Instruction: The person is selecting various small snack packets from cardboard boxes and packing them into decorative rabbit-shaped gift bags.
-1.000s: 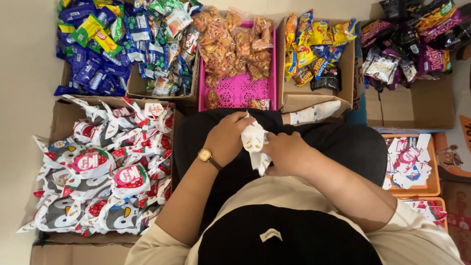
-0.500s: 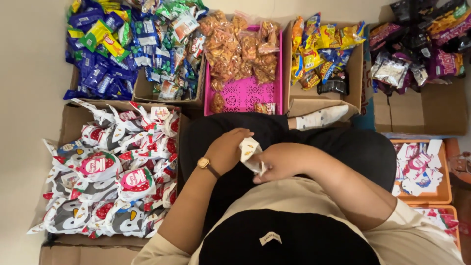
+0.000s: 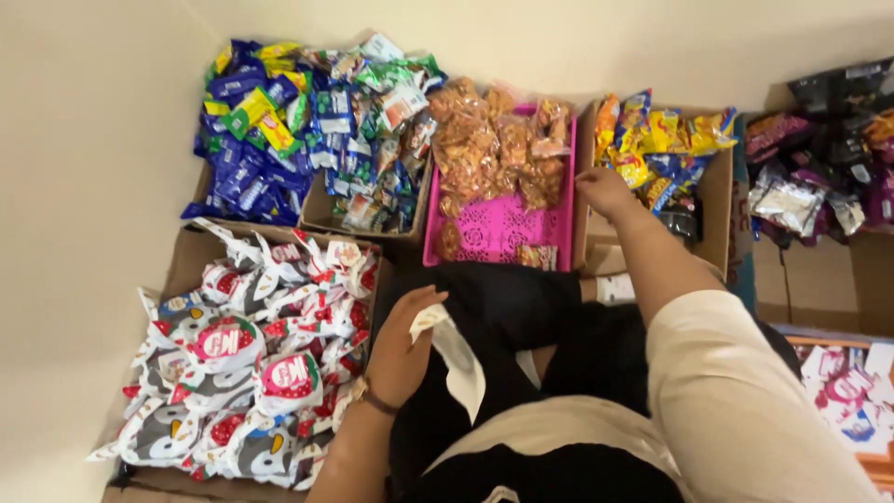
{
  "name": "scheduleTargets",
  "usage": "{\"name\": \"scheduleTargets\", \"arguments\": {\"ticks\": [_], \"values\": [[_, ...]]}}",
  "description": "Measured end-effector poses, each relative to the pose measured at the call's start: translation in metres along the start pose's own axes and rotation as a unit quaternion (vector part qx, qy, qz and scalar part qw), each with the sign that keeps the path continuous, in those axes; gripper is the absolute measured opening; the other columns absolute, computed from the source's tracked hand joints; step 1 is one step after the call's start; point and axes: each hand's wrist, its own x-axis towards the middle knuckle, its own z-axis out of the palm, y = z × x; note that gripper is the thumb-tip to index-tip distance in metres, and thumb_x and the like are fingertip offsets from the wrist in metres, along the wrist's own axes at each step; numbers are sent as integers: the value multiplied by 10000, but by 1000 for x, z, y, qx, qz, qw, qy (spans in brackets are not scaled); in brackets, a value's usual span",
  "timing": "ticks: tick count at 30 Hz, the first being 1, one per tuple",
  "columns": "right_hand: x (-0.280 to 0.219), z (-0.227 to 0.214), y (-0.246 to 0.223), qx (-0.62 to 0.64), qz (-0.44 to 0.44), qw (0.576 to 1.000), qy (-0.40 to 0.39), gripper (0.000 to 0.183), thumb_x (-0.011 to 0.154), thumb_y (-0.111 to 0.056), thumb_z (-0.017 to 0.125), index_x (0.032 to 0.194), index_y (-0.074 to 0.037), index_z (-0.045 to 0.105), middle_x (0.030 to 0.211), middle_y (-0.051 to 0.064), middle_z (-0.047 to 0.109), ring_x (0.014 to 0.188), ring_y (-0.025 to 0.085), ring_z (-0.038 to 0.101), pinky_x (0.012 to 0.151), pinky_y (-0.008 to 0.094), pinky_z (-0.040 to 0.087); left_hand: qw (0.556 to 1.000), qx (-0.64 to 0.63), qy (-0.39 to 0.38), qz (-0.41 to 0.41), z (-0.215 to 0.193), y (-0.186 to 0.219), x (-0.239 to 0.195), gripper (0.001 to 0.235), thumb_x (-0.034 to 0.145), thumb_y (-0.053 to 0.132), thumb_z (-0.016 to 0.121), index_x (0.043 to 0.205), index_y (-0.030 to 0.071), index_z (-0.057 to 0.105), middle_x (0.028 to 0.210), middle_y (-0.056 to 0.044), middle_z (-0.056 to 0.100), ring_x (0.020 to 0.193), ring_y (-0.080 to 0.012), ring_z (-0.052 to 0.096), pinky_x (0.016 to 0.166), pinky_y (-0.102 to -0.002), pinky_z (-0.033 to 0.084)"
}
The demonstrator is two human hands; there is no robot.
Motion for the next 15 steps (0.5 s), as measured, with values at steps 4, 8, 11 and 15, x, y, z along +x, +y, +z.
{"name": "scheduleTargets", "arguments": {"ticks": [4, 8, 11, 15], "values": [[-43, -20, -88, -63, -158, 981, 96, 261, 890, -204, 614, 952, 1, 764, 951, 213, 736, 867, 434, 656, 803, 476, 535, 999, -4, 36, 26, -13, -3, -3, 480, 821, -61, 555, 1264, 93, 657, 1373, -108, 616, 1245, -275, 625, 1033, -340, 486], [-55, -25, -147, -306, -93, 947, 2, 479, 887, -406, 631, 1323, -212, 669, 1534, 158, 352, 1378, 409, 338, 1065, 551, 390, 999, 41, -12, 19, -23, -5, -3, 656, 693, -91, 575, 1313, 118, 630, 1424, -121, 577, 1280, -295, 600, 1040, -369, 487], [-49, -26, -168, -410, -92, 905, -63, 518, 922, -357, 574, 1433, -275, 563, 1715, 100, 172, 1561, 375, 130, 1184, 601, 237, 998, 56, -23, 14, -27, -4, 0, 564, 749, -12, 670, 1299, 113, 644, 1421, -123, 585, 1225, -288, 648, 980, -365, 528], [-53, -33, -185, -364, -124, 920, -72, 483, 935, -290, 609, 1416, -239, 595, 1685, 20, 269, 1527, 336, 253, 1192, 562, 290, 998, 51, -29, -9, -30, 0, 4, 593, 723, -59, 639, 1288, 121, 650, 1411, -97, 601, 1207, -274, 663, 976, -353, 529]]}}
